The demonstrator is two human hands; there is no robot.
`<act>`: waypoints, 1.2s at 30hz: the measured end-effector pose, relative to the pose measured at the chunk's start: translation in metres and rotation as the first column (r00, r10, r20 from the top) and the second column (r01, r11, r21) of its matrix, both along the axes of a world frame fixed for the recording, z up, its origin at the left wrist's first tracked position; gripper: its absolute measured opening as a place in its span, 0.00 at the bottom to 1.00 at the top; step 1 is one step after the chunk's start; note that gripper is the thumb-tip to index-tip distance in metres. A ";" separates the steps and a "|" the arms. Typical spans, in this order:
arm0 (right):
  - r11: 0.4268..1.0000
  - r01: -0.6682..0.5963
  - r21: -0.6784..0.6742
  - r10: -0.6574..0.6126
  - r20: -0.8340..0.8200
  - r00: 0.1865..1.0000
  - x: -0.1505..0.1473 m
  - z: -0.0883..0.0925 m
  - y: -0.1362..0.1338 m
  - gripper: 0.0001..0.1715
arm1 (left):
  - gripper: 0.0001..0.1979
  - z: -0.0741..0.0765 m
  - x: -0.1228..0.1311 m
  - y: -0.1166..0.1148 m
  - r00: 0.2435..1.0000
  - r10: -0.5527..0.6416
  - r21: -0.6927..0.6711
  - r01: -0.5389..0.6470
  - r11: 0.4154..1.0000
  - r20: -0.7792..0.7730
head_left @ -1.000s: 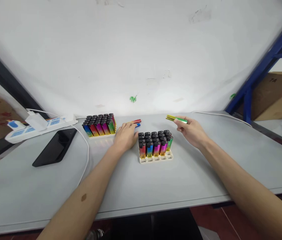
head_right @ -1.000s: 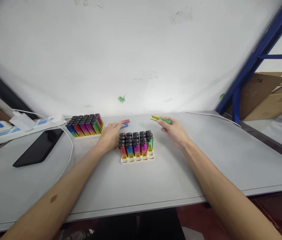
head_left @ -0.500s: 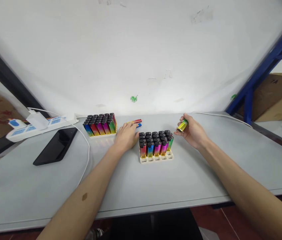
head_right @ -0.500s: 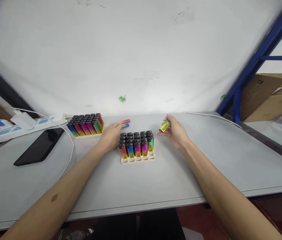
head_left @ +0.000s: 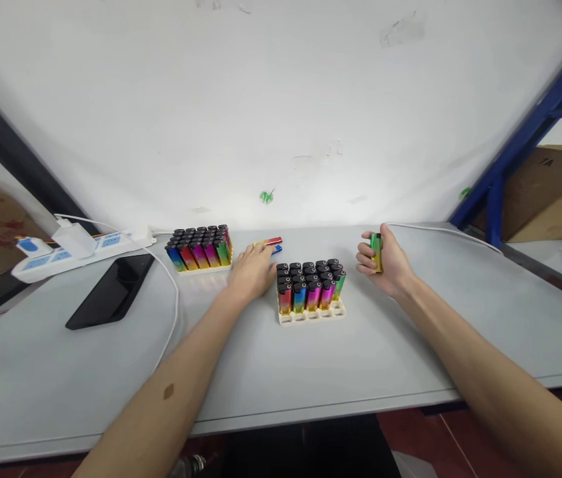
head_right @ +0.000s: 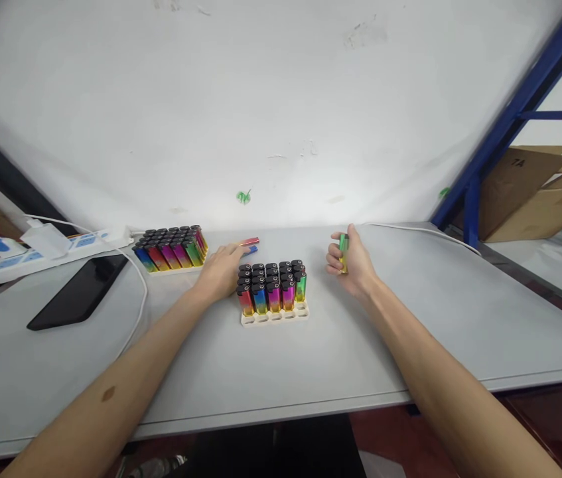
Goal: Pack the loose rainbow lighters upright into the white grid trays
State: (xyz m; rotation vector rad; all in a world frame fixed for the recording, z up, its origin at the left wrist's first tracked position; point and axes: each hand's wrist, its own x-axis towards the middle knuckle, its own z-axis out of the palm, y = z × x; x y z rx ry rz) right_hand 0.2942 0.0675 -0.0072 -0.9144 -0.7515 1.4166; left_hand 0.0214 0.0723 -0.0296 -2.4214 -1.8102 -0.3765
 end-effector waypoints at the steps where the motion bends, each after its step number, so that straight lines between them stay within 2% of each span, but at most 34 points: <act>1: 1.000 0.008 -0.019 -0.008 0.008 1.000 0.001 0.000 0.001 0.19 | 0.19 0.000 0.000 0.000 1.000 0.000 0.000 0.000 1.000 -0.001; 6: 1.000 -0.026 0.006 0.026 0.080 0.996 0.001 -0.003 0.001 0.14 | 0.20 0.000 0.001 0.000 1.000 0.001 -0.002 -0.001 1.000 -0.004; 13: 0.988 -0.146 -0.054 0.152 0.119 0.981 -0.001 -0.001 -0.003 0.29 | 0.20 0.000 0.001 0.000 1.000 0.003 -0.003 -0.003 1.000 -0.001; 17: 0.980 -0.182 -0.082 0.191 0.125 0.974 -0.003 0.001 -0.005 0.28 | 0.20 0.001 0.001 0.000 1.000 -0.002 -0.005 0.002 1.000 -0.001; 24: 0.973 -0.195 -0.124 0.210 0.127 0.969 -0.003 0.000 -0.004 0.25 | 0.20 0.000 0.001 0.000 1.000 -0.007 0.000 0.007 1.000 -0.001; 29: 0.983 -0.179 -0.029 0.181 0.235 0.955 -0.006 -0.005 -0.004 0.23 | 0.20 0.000 0.000 0.000 1.000 -0.008 0.001 0.008 1.000 -0.001; 32: 0.977 -0.214 0.012 0.200 0.315 0.928 -0.007 -0.008 -0.005 0.26 | 0.19 0.000 0.001 0.000 1.000 -0.004 0.003 0.004 1.000 -0.001; 36: 0.994 -0.110 -0.010 0.106 0.352 0.930 -0.006 -0.008 -0.005 0.32 | 0.20 0.000 0.002 -0.001 1.000 -0.005 0.001 0.005 1.000 -0.003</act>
